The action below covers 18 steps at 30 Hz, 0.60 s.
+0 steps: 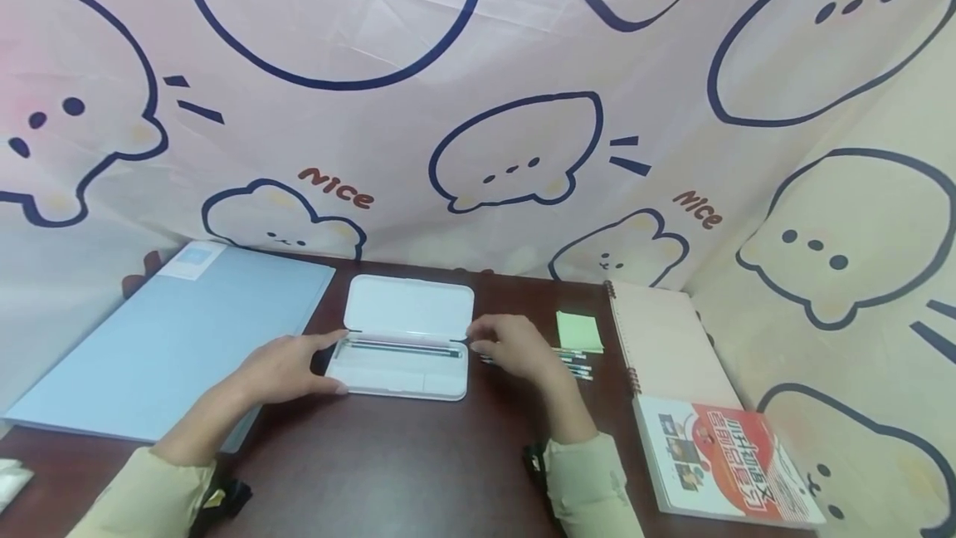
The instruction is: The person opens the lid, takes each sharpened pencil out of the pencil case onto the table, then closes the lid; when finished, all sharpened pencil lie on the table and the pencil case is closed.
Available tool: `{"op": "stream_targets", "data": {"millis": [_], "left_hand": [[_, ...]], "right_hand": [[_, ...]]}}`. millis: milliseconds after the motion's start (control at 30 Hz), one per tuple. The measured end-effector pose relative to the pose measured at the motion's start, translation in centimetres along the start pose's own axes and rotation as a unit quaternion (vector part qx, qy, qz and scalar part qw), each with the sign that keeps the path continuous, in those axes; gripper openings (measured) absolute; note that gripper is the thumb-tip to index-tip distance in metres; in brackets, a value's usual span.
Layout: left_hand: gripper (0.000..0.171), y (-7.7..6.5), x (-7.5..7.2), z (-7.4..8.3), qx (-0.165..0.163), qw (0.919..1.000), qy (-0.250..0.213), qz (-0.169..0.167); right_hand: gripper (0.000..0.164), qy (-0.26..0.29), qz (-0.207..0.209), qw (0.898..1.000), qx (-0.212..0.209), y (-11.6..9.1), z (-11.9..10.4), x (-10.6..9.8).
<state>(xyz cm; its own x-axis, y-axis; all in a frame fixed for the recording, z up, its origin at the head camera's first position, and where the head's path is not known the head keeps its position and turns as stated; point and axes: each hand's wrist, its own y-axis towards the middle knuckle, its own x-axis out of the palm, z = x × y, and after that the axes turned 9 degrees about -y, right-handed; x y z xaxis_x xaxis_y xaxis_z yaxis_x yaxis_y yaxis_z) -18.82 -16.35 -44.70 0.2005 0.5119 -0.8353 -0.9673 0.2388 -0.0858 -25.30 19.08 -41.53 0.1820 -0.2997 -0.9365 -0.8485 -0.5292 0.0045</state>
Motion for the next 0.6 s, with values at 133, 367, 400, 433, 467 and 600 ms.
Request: {"op": "stream_targets", "data": {"millis": [133, 367, 400, 433, 467, 600], "left_hand": [[0.093, 0.0, 0.0, 0.1, -0.002, 1.0000, 0.000, -0.001], [0.093, -0.1, 0.0, 0.3, -0.005, 1.0000, -0.001, -0.002], [0.093, 0.0, 0.0, 0.3, -0.006, 1.0000, -0.001, -0.001], [0.093, 0.0, -0.1, 0.3, -0.007, 1.0000, -0.001, -0.001], [0.093, 0.0, -0.1, 0.3, -0.008, 1.0000, -0.001, -0.002], [0.092, 0.0, -0.1, 0.3, -0.010, 0.9999, 0.003, -0.003]], "right_hand": [[0.021, -0.005, -0.021, 1.000, -0.021, 1.0, -1.7, 0.9], [0.028, -0.034, -0.075, 0.996, -0.016, 2.0, -3.6, 2.2], [0.029, -0.040, -0.080, 0.996, -0.012, 2.0, -3.7, 2.4], [0.029, -0.044, -0.083, 0.995, -0.010, 2.1, -3.8, 2.5], [0.029, -0.046, -0.087, 0.995, -0.007, 2.2, -3.9, 2.6], [0.027, -0.056, -0.099, 0.993, -0.014, 2.3, -4.0, 3.1]]}}
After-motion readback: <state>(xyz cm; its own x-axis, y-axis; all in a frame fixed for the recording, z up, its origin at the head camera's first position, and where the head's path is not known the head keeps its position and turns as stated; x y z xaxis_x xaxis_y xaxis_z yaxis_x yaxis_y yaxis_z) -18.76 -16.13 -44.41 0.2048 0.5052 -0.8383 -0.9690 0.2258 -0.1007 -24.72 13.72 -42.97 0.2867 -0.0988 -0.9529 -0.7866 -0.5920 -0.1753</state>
